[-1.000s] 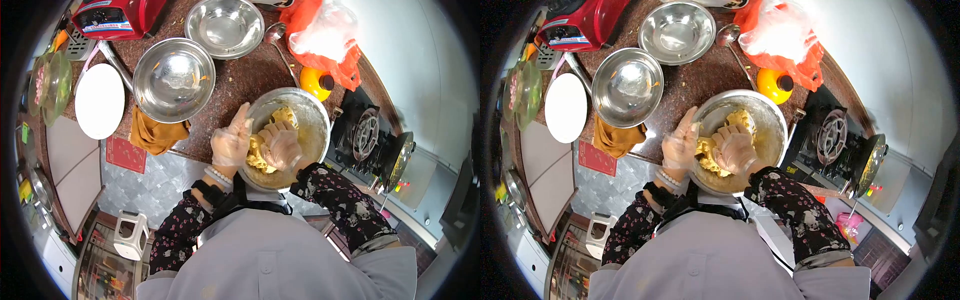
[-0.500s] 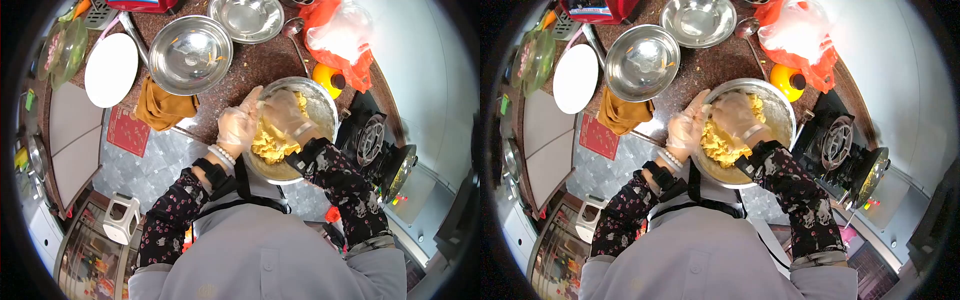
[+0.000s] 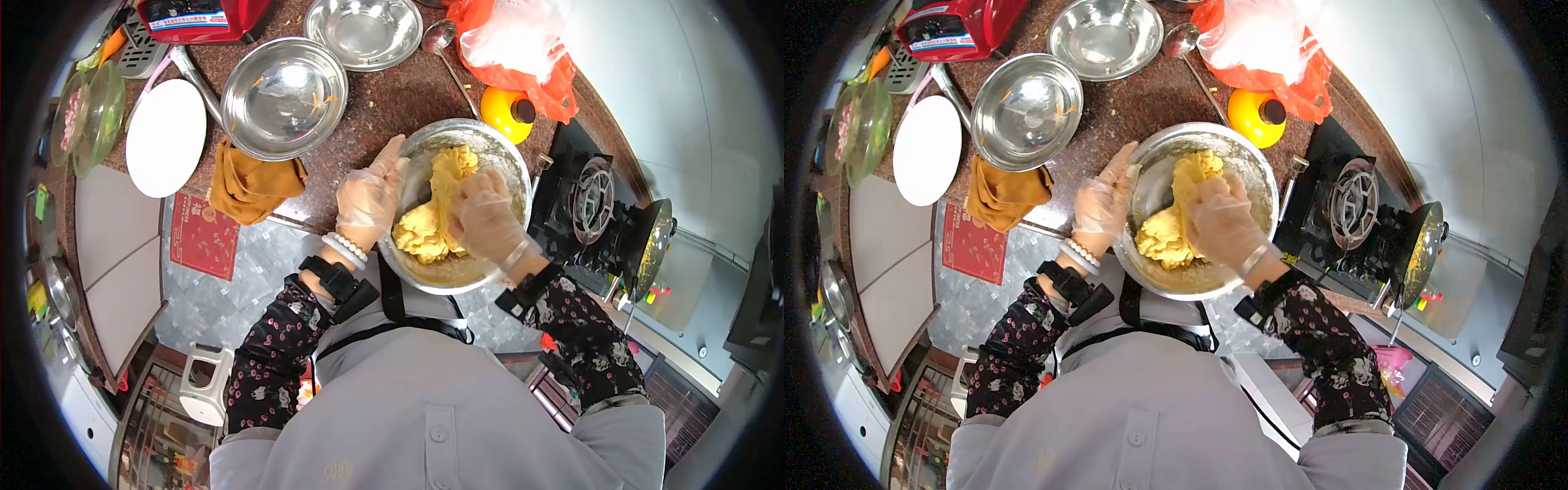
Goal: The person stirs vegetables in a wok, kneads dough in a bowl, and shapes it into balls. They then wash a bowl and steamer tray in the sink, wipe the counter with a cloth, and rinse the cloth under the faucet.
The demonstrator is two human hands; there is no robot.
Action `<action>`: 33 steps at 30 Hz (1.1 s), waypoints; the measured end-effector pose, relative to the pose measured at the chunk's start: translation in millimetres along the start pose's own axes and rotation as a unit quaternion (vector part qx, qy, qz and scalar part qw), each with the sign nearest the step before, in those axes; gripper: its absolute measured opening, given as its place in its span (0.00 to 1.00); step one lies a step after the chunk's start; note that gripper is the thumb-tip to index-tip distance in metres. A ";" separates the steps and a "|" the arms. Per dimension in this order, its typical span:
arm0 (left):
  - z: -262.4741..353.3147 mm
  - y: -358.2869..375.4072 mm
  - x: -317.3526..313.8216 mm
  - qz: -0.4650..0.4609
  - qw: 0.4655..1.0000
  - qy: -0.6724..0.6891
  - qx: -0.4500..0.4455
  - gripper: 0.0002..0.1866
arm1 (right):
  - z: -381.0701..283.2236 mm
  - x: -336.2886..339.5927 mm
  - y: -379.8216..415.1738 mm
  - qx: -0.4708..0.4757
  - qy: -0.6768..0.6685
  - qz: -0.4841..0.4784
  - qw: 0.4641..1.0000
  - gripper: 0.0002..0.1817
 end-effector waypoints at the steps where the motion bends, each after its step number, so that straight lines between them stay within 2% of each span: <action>1: 0.6 -0.4 -0.4 -0.002 1.000 -0.002 -0.002 0.20 | 11.8 -9.2 0.1 0.003 -0.053 0.037 0.998 0.19; 4: -0.3 -1.6 -1.5 0.011 1.000 -0.007 -0.013 0.19 | 27.2 -20.2 -16.4 0.042 -0.155 0.118 0.980 0.24; 5: -2.7 -0.9 -3.3 0.018 1.000 -0.007 -0.022 0.19 | 26.5 -24.2 -23.1 0.038 -0.159 0.064 0.985 0.25; 8: -7.3 -1.5 -5.4 0.021 0.999 -0.008 -0.034 0.20 | 17.5 -38.2 -45.2 0.046 -0.108 0.042 0.992 0.24; 9: -6.5 -0.9 -4.0 0.020 0.999 -0.011 -0.035 0.21 | 17.1 -41.9 -49.5 0.057 -0.091 0.070 0.992 0.23; 12: -1.4 -1.7 -0.9 0.023 0.999 -0.023 -0.035 0.22 | 18.9 -49.7 -64.2 0.035 -0.078 0.057 0.995 0.21; 16: -3.3 0.3 -0.3 0.021 0.999 -0.035 -0.024 0.21 | 14.5 -52.2 -76.6 0.018 -0.098 0.104 0.990 0.18; 17: -5.9 1.7 -2.9 0.026 0.999 -0.034 -0.016 0.21 | 18.3 -47.6 -78.5 0.000 -0.123 0.046 0.991 0.20; 18: -5.1 1.7 -4.6 0.031 0.999 -0.032 -0.011 0.21 | 20.0 -23.5 -77.4 -0.077 -0.334 -0.014 0.940 0.21; 19: 0.2 2.3 0.5 0.016 0.999 -0.034 0.004 0.20 | 22.7 7.9 -74.2 -0.148 -0.526 -0.068 0.835 0.22; 20: -0.5 3.5 0.2 0.015 1.000 -0.025 0.006 0.19 | 29.2 25.7 -67.2 -0.207 -0.691 -0.115 0.683 0.23; 23: -8.3 2.2 -6.9 0.021 1.000 0.008 0.001 0.19 | 78.9 14.5 -21.5 -0.063 -0.541 -0.039 0.838 0.27; 24: -9.4 1.3 -8.5 0.029 0.999 0.021 -0.007 0.19 | 92.0 3.8 -6.9 -0.026 -0.334 -0.013 0.942 0.29; 26: -12.2 0.1 -12.0 0.032 0.999 0.027 -0.011 0.19 | 93.9 -26.2 -8.2 -0.183 -0.426 -0.070 0.883 0.28; 28: -10.5 -0.9 -11.6 0.023 1.000 0.017 -0.003 0.19 | 86.4 -41.0 -14.4 -0.213 -0.386 -0.051 0.896 0.26; 30: -9.4 -1.3 -11.1 0.032 0.999 0.010 0.003 0.20 | 77.0 -49.2 -21.2 -0.111 -0.210 0.047 0.970 0.26; 32: -5.1 -1.7 -8.9 0.041 0.999 0.010 0.000 0.20 | 73.6 -53.7 -32.9 -0.075 -0.184 0.107 0.974 0.26; 33: -1.4 -3.7 -7.3 0.040 0.999 -0.005 -0.005 0.20 | 61.7 -29.5 -49.3 -0.159 -0.335 0.056 0.927 0.23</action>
Point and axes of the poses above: each hand's wrist, its own y-axis away from the middle knuckle, its own x-axis out of the back of the hand, z = x × y, the point moved 1 cm from there along -y, towards the middle knuckle, and after that the axes turned 2 degrees about -y, right-handed, at the moved point
